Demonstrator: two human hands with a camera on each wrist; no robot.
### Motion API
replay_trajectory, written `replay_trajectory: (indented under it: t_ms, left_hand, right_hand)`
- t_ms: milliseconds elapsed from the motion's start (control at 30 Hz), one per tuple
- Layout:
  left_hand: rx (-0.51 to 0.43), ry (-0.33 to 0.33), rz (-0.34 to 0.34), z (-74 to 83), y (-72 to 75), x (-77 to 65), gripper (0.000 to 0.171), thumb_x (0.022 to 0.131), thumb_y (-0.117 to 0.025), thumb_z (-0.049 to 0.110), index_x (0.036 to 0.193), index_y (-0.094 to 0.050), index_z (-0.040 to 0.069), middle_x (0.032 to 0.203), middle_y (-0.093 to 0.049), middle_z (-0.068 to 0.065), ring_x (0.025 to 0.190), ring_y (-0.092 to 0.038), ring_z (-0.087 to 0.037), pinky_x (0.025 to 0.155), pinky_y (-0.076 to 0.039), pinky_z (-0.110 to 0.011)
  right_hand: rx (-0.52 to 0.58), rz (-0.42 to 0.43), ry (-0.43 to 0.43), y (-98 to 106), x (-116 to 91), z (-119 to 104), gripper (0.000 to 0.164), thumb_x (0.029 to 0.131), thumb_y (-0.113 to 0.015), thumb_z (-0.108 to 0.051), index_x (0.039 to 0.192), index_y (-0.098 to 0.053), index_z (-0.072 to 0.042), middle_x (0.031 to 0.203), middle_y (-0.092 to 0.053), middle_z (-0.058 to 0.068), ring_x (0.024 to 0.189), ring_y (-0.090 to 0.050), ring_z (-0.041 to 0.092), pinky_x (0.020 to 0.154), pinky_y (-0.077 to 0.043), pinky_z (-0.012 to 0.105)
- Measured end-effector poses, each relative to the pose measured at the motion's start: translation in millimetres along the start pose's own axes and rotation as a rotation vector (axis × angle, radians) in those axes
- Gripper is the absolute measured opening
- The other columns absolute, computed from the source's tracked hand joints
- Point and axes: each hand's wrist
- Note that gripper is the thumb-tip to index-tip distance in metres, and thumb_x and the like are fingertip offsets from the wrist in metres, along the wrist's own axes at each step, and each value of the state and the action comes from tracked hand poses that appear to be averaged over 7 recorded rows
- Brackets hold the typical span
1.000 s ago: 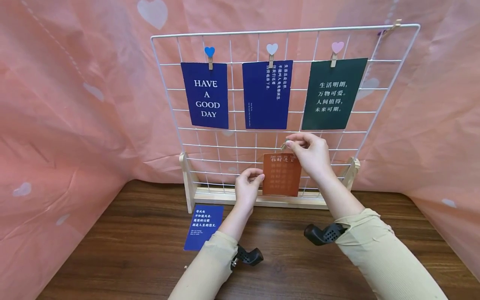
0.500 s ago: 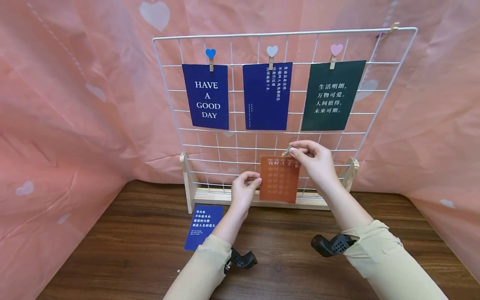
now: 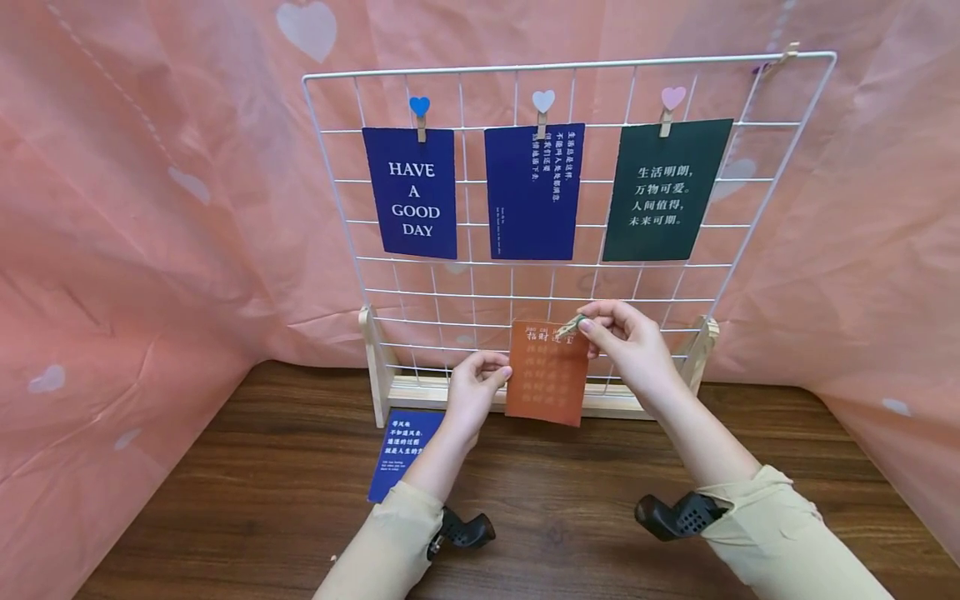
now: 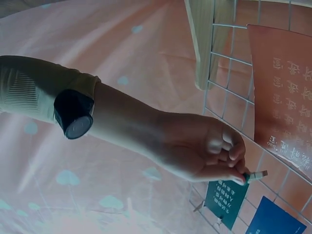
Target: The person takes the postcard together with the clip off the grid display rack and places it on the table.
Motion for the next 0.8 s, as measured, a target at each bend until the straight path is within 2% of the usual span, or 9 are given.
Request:
replay_trajectory:
  t_ms: [200, 300, 400, 567, 800]
  left_hand:
    - [0.015, 0.024, -0.022, 15.8, 8.6, -11.2, 0.015, 0.081, -0.061, -0.004, 0.096, -0.060, -0.008, 0.089, -0.061, -0.014, 0.075, -0.057, -0.014, 0.076, -0.050, -0.030]
    - [0.052, 0.025, -0.026, 23.5, 13.9, -18.1, 0.015, 0.082, -0.060, -0.005, 0.096, -0.059, -0.009, 0.088, -0.061, -0.015, 0.074, -0.057, -0.013, 0.075, -0.050, -0.028]
    - [0.066, 0.036, -0.035, 17.6, 22.0, -18.7, 0.015, 0.082, -0.061, -0.003, 0.096, -0.060, -0.007, 0.088, -0.061, -0.014, 0.074, -0.056, -0.012, 0.072, -0.048, -0.025]
    - [0.064, 0.058, -0.031, 1.1, 34.5, -16.9, 0.014, 0.082, -0.062, -0.001, 0.096, -0.061, -0.004, 0.086, -0.060, -0.010, 0.074, -0.057, -0.011, 0.070, -0.047, -0.022]
    - [0.092, 0.071, -0.037, -2.5, 41.8, -20.6, 0.012, 0.083, -0.060, -0.001, 0.094, -0.061, -0.002, 0.085, -0.059, -0.007, 0.076, -0.058, -0.013, 0.072, -0.049, -0.025]
  right_hand:
    - [0.012, -0.046, -0.021, 2.3, -7.0, 5.5, 0.031, 0.091, -0.054, -0.017, 0.111, -0.049, 0.006, 0.081, -0.053, 0.006, 0.067, -0.054, 0.012, 0.062, -0.051, 0.026]
    - [0.001, -0.064, -0.025, 3.6, -9.9, 8.3, 0.028, 0.092, -0.053, -0.017, 0.110, -0.049, 0.005, 0.081, -0.053, 0.003, 0.068, -0.054, 0.009, 0.063, -0.052, 0.025]
    - [-0.003, -0.075, -0.030, 4.0, -13.4, 10.6, 0.025, 0.092, -0.052, -0.016, 0.108, -0.048, 0.003, 0.081, -0.052, 0.007, 0.067, -0.055, 0.009, 0.063, -0.051, 0.024]
    - [-0.026, -0.086, -0.039, 5.1, -19.2, 14.7, 0.024, 0.093, -0.051, -0.016, 0.108, -0.047, 0.003, 0.078, -0.052, 0.005, 0.063, -0.055, 0.014, 0.062, -0.050, 0.025]
    - [-0.063, -0.098, -0.021, 9.3, -28.4, 21.5, 0.025, 0.093, -0.051, -0.016, 0.108, -0.048, 0.003, 0.077, -0.053, 0.011, 0.063, -0.056, 0.016, 0.062, -0.050, 0.025]
Point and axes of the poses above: each hand's wrist, its own x-axis towards the middle knuckle, its own y-axis out of the back of the hand, z = x × y
